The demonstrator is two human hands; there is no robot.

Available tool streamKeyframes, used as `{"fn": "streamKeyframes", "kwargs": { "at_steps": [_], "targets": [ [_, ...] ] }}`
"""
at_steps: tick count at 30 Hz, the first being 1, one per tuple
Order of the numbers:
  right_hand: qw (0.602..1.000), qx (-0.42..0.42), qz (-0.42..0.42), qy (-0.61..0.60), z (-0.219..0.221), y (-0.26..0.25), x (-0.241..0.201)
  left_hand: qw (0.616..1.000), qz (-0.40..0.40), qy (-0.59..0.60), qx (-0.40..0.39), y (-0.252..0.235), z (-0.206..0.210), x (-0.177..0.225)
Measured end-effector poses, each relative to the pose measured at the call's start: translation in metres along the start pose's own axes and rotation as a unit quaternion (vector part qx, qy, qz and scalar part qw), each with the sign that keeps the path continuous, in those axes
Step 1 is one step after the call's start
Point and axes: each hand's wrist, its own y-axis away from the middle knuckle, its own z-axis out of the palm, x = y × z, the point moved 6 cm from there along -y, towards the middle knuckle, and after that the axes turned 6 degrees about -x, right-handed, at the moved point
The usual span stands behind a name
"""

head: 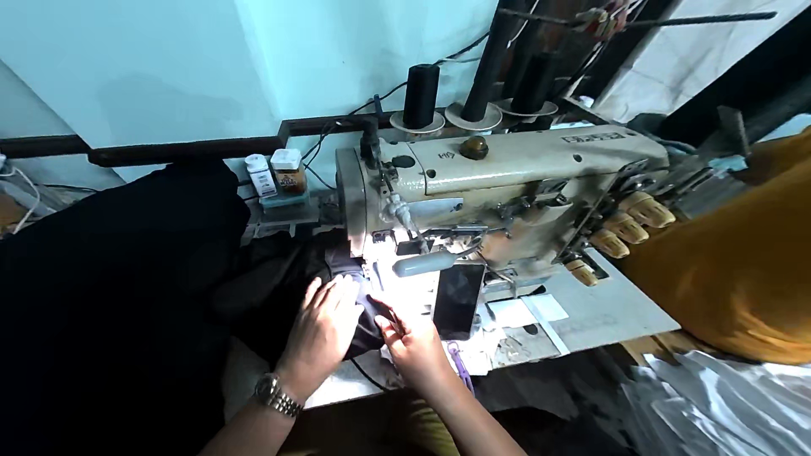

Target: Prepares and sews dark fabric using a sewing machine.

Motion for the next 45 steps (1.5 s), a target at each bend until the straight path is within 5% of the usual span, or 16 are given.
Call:
{"fn": "streamKeyframes", "kwargs": {
  "at_steps": [13, 18, 22, 25, 27, 33, 38, 45],
  "targets": [
    [0.998, -0.015, 0.023, 0.061, 0.001, -0.015, 0.002, 0.993, -0.035, 0.101, -0.048, -0.036, -0.001, -0.042],
    [0.993, -0.05, 0.02, 0.104, -0.004, -0.016, 0.0, 0.995, 0.014, 0.024, -0.098, -0.017, -0.024, -0.049],
    [0.977, -0.158, 0.017, 0.143, -0.014, -0.022, -0.01, 0.98, 0.142, 0.103, -0.089, 0.011, -0.059, -0.004],
    [0.974, -0.064, -0.14, 0.167, -0.022, -0.018, -0.007, 0.907, 0.254, 0.301, -0.149, 0.034, -0.074, 0.054],
    [0.967, -0.046, -0.202, 0.149, -0.026, -0.009, -0.009, 0.89, 0.282, 0.317, -0.171, 0.042, -0.07, 0.071],
    [0.968, -0.146, -0.203, -0.004, -0.032, 0.04, -0.021, 0.943, 0.18, 0.28, 0.028, 0.061, -0.038, 0.062],
    [0.969, -0.112, -0.22, 0.001, -0.044, 0.039, -0.026, 0.986, 0.082, 0.044, 0.138, 0.049, 0.013, 0.003],
    [0.968, -0.099, -0.231, -0.023, -0.055, 0.034, -0.028, 0.991, 0.078, -0.011, 0.106, 0.042, -0.044, 0.003]
  ]
}}
